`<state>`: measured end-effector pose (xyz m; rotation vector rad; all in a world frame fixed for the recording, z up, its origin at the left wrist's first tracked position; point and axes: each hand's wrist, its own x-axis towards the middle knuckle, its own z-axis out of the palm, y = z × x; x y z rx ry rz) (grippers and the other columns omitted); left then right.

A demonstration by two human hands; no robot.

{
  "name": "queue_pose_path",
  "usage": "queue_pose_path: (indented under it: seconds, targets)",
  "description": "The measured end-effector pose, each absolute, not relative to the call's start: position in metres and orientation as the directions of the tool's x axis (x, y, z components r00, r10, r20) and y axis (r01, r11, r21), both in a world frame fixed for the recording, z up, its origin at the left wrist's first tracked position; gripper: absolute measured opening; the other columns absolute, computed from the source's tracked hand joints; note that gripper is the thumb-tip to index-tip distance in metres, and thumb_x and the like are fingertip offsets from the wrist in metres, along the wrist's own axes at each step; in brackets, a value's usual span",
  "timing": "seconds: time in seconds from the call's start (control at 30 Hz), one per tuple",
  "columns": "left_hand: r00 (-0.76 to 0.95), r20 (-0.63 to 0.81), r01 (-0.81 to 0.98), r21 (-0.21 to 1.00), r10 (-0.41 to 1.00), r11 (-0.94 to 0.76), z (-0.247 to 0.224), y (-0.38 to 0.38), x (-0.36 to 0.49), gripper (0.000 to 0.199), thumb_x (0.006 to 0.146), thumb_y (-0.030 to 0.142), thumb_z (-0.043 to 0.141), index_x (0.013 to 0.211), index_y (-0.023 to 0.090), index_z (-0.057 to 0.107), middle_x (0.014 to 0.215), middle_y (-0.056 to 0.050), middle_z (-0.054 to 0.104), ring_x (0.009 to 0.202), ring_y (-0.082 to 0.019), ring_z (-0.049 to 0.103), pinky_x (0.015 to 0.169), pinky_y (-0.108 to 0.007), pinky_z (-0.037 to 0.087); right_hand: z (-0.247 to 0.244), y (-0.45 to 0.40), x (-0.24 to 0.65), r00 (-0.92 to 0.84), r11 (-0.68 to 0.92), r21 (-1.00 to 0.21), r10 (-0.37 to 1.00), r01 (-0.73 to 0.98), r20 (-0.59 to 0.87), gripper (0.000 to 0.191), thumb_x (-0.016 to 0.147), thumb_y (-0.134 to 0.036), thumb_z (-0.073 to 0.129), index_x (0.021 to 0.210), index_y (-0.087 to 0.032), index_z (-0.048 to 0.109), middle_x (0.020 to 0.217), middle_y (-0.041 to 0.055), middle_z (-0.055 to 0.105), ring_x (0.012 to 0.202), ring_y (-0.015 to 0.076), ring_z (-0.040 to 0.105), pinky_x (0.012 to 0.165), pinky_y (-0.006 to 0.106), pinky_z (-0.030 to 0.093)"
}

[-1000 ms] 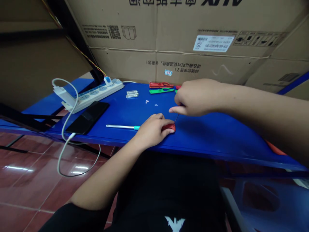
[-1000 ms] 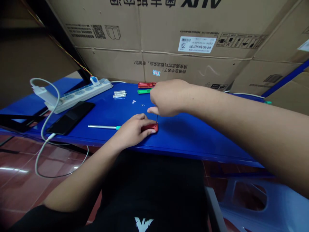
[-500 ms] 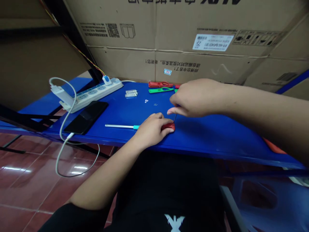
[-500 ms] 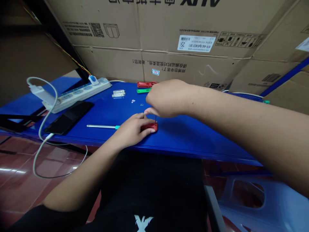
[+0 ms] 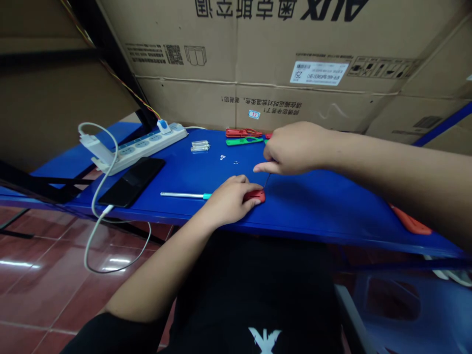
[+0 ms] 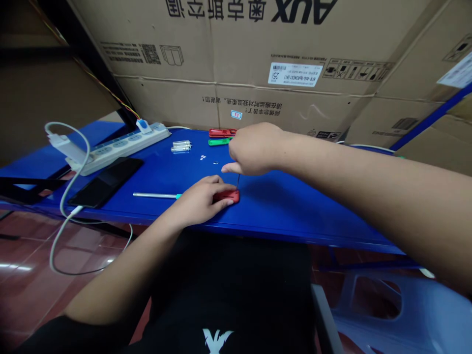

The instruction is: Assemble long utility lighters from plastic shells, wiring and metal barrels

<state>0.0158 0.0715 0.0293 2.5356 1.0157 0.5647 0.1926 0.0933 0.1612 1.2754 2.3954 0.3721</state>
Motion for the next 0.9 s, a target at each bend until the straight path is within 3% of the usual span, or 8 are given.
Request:
queue_pose_path:
  seconds: [0.07,0.17,0.3,0.4,0.53,0.63,0.9]
  targets:
    - [0.668,0.224,0.571,0.457,0.71,-0.682,0.03,0.072,0.014,0.033,0.095,0.032,0.061,0.126,0.023,0.067,0.108,-0.008,0.065,0.105,-0.024,0.06,0.096,-0.039,0.049,0.164,0.093,0.196,-0.484,0.538,0.397,0.843,0.744,-0.236,0.058,0.092,-0.066,0.041,0.1,-0.018,0.071,0.072,0.0082,0.066,0.062,0.021,0.056,0.053,0.031,0.03]
    - [0.666,0.224,0.576,0.451,0.712,-0.681,0.029,0.073,0.013,0.035,0.093,0.031,0.063,0.127,0.021,0.065,0.11,-0.009,0.065,0.106,-0.025,0.06,0.097,-0.04,0.049,0.171,0.091,0.201,-0.538,0.614,0.257,0.784,0.747,-0.31,0.044,0.089,-0.048,0.056,0.121,-0.019,0.061,0.089,0.0073,0.071,0.065,0.0194,0.058,0.055,0.031,0.033]
    - [0.652,0.227,0.588,0.45,0.723,-0.672,0.029,0.073,0.012,0.035,0.093,0.031,0.063,0.126,0.02,0.064,0.11,-0.01,0.065,0.106,-0.025,0.06,0.097,-0.042,0.049,0.173,0.088,0.201,-0.646,0.701,0.159,0.706,0.695,-0.289,0.028,0.089,-0.029,0.056,0.114,-0.021,0.065,0.099,0.0064,0.071,0.077,0.0196,0.061,0.06,0.03,0.035]
    - [0.651,0.231,0.585,0.455,0.723,-0.672,0.028,0.072,0.013,0.035,0.092,0.031,0.063,0.125,0.02,0.064,0.11,-0.01,0.065,0.105,-0.025,0.061,0.096,-0.041,0.049,0.169,0.085,0.199,-0.643,0.685,0.203,0.728,0.699,-0.239,0.026,0.091,-0.034,0.054,0.11,-0.022,0.068,0.089,0.0062,0.071,0.072,0.0197,0.06,0.058,0.03,0.033]
    - [0.656,0.249,0.571,0.454,0.713,-0.684,0.026,0.073,0.012,0.031,0.093,0.031,0.063,0.123,0.021,0.065,0.109,-0.008,0.065,0.104,-0.025,0.061,0.095,-0.04,0.049,0.163,0.079,0.198,-0.561,0.581,0.348,0.811,0.736,-0.168,0.041,0.095,-0.052,0.046,0.106,-0.02,0.07,0.072,0.0087,0.066,0.064,0.0217,0.058,0.053,0.031,0.027]
    - [0.661,0.25,0.566,0.453,0.707,-0.689,0.025,0.073,0.012,0.029,0.093,0.03,0.062,0.12,0.021,0.066,0.107,-0.008,0.065,0.104,-0.025,0.06,0.094,-0.04,0.049,0.162,0.077,0.197,-0.573,0.582,0.411,0.804,0.702,-0.159,0.047,0.097,-0.054,0.04,0.102,-0.018,0.071,0.068,0.0099,0.064,0.062,0.0229,0.057,0.051,0.031,0.025]
    - [0.64,0.24,0.562,0.502,0.73,-0.657,0.028,0.072,0.012,0.035,0.089,0.028,0.066,0.123,0.02,0.067,0.112,-0.01,0.065,0.107,-0.026,0.06,0.099,-0.043,0.049,0.167,0.075,0.19,-0.534,0.557,0.376,0.827,0.74,-0.176,0.05,0.097,-0.055,0.038,0.096,-0.018,0.072,0.076,0.0124,0.068,0.067,0.0241,0.06,0.052,0.031,0.029]
